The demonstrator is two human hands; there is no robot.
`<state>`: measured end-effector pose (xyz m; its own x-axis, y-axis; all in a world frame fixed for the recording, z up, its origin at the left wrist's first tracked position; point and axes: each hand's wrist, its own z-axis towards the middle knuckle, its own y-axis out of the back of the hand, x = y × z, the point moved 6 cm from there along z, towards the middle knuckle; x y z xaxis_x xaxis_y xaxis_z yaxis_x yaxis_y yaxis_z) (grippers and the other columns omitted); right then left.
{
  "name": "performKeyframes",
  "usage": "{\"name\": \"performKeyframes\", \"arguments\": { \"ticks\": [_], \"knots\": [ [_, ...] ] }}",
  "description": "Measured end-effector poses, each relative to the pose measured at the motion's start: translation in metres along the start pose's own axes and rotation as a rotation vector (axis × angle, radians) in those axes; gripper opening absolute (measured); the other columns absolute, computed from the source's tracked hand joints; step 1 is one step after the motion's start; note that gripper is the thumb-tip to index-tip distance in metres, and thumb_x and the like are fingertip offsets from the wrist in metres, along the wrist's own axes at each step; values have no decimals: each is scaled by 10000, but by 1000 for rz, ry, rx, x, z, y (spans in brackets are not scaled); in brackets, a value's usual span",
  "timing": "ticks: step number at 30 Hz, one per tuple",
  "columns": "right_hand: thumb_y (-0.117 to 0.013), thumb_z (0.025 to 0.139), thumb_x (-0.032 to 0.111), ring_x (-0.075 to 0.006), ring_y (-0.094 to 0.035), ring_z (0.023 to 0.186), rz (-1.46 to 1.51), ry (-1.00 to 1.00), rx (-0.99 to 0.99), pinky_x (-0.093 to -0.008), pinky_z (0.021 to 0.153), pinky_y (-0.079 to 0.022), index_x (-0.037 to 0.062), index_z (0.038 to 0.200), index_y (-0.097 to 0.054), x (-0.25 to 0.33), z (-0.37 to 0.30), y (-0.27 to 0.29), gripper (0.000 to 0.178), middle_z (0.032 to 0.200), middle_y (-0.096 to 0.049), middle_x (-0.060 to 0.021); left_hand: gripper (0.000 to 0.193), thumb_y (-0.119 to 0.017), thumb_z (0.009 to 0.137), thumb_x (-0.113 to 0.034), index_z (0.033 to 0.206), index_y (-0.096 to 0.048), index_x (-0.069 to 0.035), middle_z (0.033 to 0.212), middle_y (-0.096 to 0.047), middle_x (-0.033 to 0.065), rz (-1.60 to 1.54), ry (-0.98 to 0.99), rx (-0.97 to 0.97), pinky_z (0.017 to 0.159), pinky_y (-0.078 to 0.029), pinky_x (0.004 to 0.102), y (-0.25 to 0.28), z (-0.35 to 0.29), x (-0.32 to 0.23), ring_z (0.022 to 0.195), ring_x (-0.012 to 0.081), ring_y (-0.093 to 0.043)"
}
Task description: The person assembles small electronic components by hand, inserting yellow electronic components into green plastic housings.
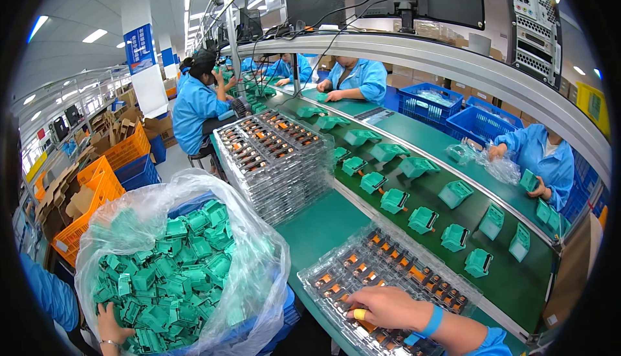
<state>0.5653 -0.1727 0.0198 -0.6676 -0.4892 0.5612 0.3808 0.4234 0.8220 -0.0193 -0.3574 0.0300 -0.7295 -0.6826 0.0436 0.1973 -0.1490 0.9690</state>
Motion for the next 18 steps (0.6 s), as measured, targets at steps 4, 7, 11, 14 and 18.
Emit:
{"name": "performKeyframes", "arguments": {
  "ticks": [4,7,11,14,18],
  "knots": [
    [-588,865,344,-275,-609,876,36,-67,-37,-365,731,-485,74,1023,-628,-1,11,-1,315,964,-633,-96,696,-788,457,-66,1103,-531,-30,1217,-430,222,-43,-71,-74,900,-429,424,8,1,-24,1077,407,-441],
    [-606,857,308,-270,-615,855,65,-89,-78,-356,717,-486,76,1000,-639,-3,10,2,275,929,-644,-90,442,-695,558,-14,989,-598,-25,1062,-518,176,-179,-189,-234,851,-443,413,20,7,-45,994,365,-488],
    [-627,842,273,-264,-614,833,15,-78,-117,-357,694,-483,86,979,-645,2,17,-2,233,877,-646,-79,229,-563,663,35,864,-644,-38,880,-538,133,-100,-333,-192,756,-451,389,26,16,-83,864,318,-520],
    [-638,831,264,-263,-612,825,-7,-58,-131,-360,682,-482,91,953,-650,1,20,-7,212,870,-646,-73,196,-598,667,-11,850,-647,-58,863,-534,123,-56,-453,-151,717,-448,384,8,33,-89,847,311,-519],
    [-638,826,252,-272,-613,822,-30,-90,-206,-365,689,-484,95,944,-653,-7,11,-6,197,864,-645,-79,420,-818,480,-156,853,-644,-76,938,-527,89,112,-478,-52,724,-461,418,20,41,-99,902,295,-513]
  ]
}}
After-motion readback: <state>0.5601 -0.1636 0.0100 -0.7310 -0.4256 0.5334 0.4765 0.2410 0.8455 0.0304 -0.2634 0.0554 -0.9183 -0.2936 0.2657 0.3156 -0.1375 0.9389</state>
